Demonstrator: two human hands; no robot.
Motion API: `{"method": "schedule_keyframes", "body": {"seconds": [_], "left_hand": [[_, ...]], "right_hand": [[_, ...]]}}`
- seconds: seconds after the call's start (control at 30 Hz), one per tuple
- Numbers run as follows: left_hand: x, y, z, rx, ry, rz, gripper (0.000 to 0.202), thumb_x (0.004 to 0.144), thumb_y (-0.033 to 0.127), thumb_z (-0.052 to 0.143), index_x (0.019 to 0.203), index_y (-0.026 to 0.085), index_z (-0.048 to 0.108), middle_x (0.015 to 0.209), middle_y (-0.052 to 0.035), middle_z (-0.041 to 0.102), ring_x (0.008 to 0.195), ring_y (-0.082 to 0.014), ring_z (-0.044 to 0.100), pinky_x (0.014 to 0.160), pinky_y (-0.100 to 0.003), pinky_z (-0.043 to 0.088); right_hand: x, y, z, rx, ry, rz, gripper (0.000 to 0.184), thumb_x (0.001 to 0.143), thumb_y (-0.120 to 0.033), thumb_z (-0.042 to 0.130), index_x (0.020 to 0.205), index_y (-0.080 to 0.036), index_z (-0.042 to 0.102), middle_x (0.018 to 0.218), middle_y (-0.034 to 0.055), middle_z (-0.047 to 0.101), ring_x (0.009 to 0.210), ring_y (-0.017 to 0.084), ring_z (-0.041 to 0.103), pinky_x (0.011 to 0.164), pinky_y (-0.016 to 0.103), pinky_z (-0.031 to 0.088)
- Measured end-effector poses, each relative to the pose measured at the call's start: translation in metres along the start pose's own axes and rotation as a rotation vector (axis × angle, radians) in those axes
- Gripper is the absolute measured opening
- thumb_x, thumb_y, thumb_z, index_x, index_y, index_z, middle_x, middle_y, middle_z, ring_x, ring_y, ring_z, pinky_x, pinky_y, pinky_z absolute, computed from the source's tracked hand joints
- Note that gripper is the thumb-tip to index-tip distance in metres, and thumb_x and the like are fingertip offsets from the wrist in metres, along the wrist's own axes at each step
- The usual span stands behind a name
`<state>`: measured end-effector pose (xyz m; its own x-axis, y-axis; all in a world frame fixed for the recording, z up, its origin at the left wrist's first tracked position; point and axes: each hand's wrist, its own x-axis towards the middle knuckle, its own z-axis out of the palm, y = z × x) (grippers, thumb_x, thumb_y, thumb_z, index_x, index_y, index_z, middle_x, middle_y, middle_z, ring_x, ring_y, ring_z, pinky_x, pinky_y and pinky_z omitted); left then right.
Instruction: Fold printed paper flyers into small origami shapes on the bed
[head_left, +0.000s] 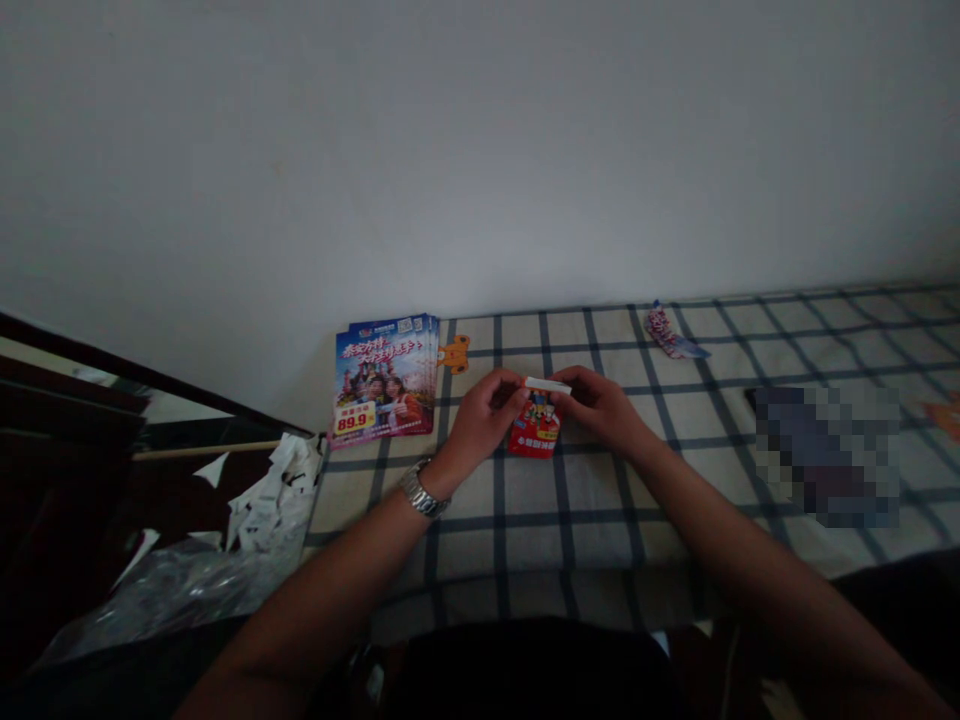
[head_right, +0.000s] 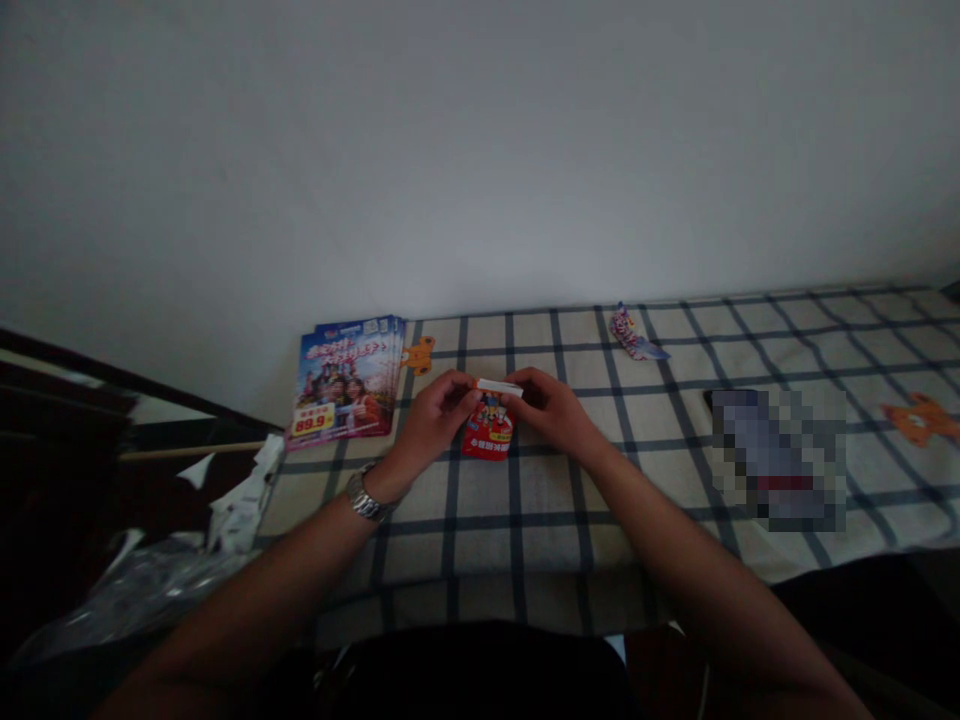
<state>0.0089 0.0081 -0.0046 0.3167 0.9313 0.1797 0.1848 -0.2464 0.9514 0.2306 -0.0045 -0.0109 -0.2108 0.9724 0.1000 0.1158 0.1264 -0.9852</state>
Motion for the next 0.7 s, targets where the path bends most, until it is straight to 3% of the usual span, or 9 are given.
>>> {"method": "schedule_keyframes", "body": {"seconds": [0.3,0.47,0.7], "left_hand": [[-0.0047,-0.0006,-0.0033,-0.052,0.028,-0.023,0.026,0.097,0.045,0.068,0.095,0.02,0.064,0.087,-0.0005,0.068,0.078,-0.0151,0.065,0.071,-0.026,0.053],[-0.0059,0.0004,-0.0046,-0.054,0.032,-0.01,0.026,0.098,0.045,0.067,0.094,0.02,0.062,0.087,-0.0004,0.066,0.077,-0.0143,0.064,0.072,-0.025,0.053],[-0.0074,0.0015,-0.0063,-0.007,0.029,-0.013,0.027,0.1,0.046,0.065,0.093,0.02,0.062,0.086,-0.0003,0.065,0.077,-0.0142,0.063,0.071,-0.025,0.052]], "right_hand": [[-0.0041,-0.0063,0.0042,0.045,-0.025,0.006,0.038,0.089,-0.052,0.076,0.115,-0.027,0.063,0.101,0.0038,0.075,0.09,0.021,0.072,0.079,0.035,0.061],[-0.0059,-0.0059,0.0046,0.064,-0.016,-0.055,0.032,0.091,-0.051,0.075,0.104,-0.026,0.06,0.091,0.0014,0.07,0.082,0.019,0.068,0.073,0.033,0.057],[-0.0062,-0.0041,-0.0016,-0.028,-0.027,-0.07,0.025,0.096,-0.049,0.07,0.105,-0.026,0.062,0.092,0.0016,0.066,0.081,0.019,0.066,0.073,0.034,0.057]]}}
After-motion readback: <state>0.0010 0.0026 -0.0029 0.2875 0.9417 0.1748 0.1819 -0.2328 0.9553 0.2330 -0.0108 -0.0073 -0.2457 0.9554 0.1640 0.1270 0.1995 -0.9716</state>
